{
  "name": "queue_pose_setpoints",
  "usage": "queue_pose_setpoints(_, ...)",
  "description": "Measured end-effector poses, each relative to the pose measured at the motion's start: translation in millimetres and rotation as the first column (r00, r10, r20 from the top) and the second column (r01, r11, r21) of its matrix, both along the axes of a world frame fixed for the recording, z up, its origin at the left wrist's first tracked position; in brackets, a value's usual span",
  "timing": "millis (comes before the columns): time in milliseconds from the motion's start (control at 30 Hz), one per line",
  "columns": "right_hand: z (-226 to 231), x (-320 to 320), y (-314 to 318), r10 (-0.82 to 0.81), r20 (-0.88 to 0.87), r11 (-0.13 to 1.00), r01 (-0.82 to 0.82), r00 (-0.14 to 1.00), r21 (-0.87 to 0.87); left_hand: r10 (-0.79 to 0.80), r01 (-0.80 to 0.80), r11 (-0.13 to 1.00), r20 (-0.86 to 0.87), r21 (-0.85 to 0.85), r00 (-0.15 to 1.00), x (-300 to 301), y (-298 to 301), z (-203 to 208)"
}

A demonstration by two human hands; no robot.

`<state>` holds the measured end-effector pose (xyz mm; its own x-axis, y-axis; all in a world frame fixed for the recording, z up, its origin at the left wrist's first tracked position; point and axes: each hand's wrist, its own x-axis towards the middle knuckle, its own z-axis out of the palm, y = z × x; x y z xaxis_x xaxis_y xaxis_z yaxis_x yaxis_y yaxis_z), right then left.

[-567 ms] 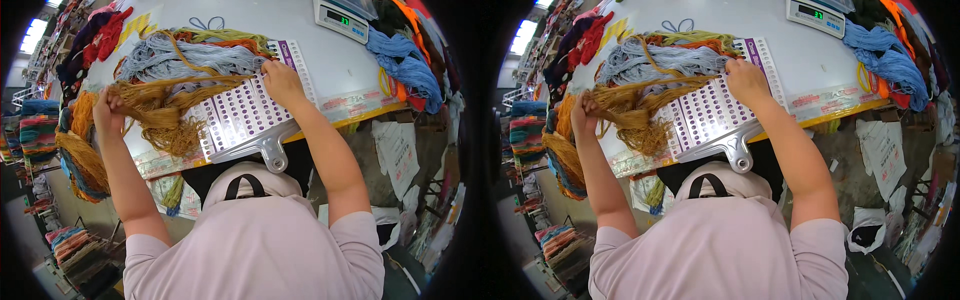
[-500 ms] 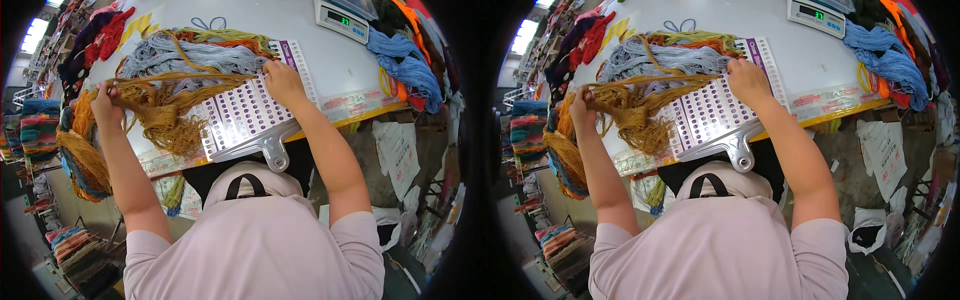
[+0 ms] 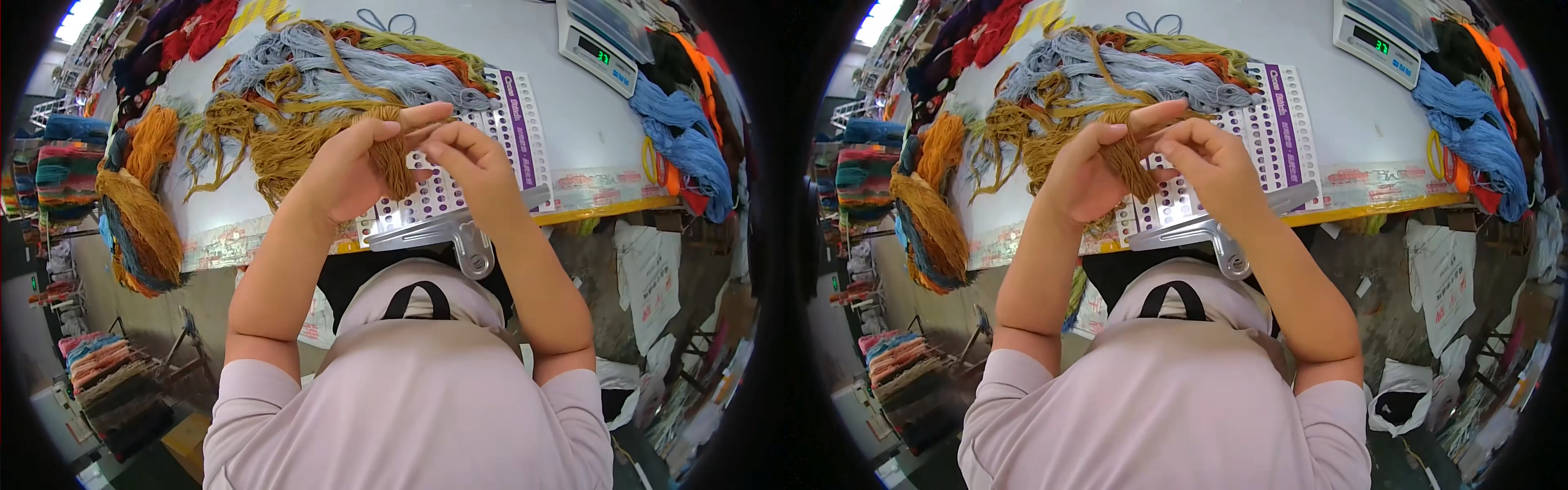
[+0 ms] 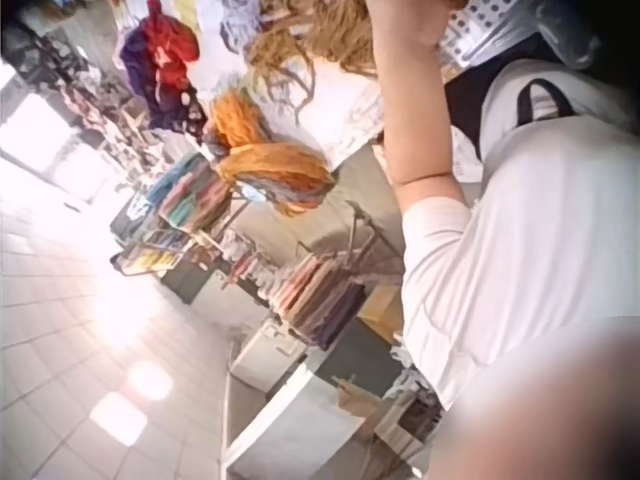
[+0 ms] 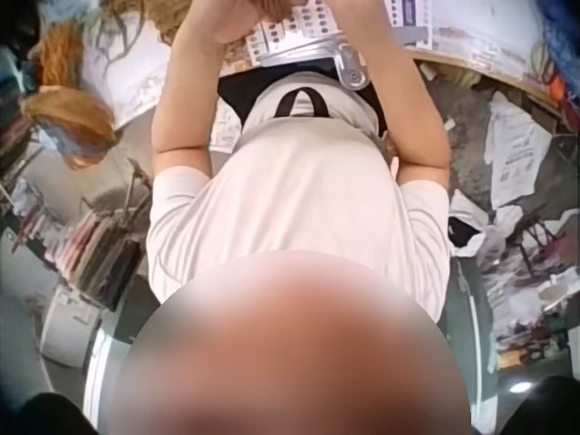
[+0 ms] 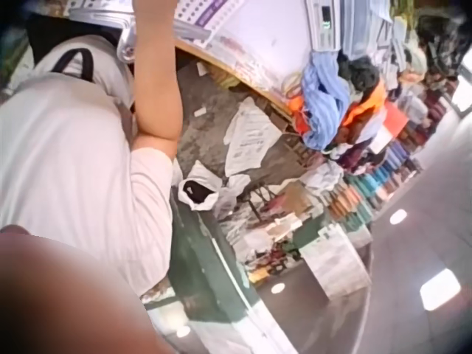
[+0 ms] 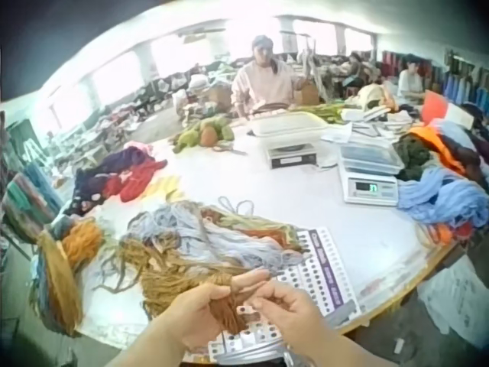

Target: Sorting bundles of colored yarn at a workbench, comparing them to a color chart and measuring weight on a digital scale.

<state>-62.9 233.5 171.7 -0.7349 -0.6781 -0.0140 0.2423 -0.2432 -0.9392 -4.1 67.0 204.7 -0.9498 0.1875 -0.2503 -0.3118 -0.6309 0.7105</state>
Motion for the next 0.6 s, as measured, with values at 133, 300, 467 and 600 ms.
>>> queue_pose_setpoints(133,-0.7,5.7,-1.4,-0.067,-0.045,0.997,0.068,0.997,0.022,-0.05,0.053,0.996,-0.036,0.073,0.998,4.0,0.3,-1.5)
queue_pose_setpoints(300,-4.3,14.0,-7.8,-0.005,-0.257,0.979,0.058,0.966,0.197,-0.044,0.051,0.985,-0.047,0.165,0.998,6.9,4.1,-0.9)
queue_pose_setpoints(467,-4.8,16.8,-6.7,-0.04,0.177,0.987,0.066,0.983,-0.146,0.07,-0.072,0.987,0.023,0.141,0.997,12.5,-15.9,-2.3)
queue_pose_setpoints(600,0.8,17.0,-3.5,0.035,0.119,0.99,-0.018,0.992,-0.142,0.096,-0.083,0.99,-0.118,0.112,0.988,15.9,-29.6,-14.7)
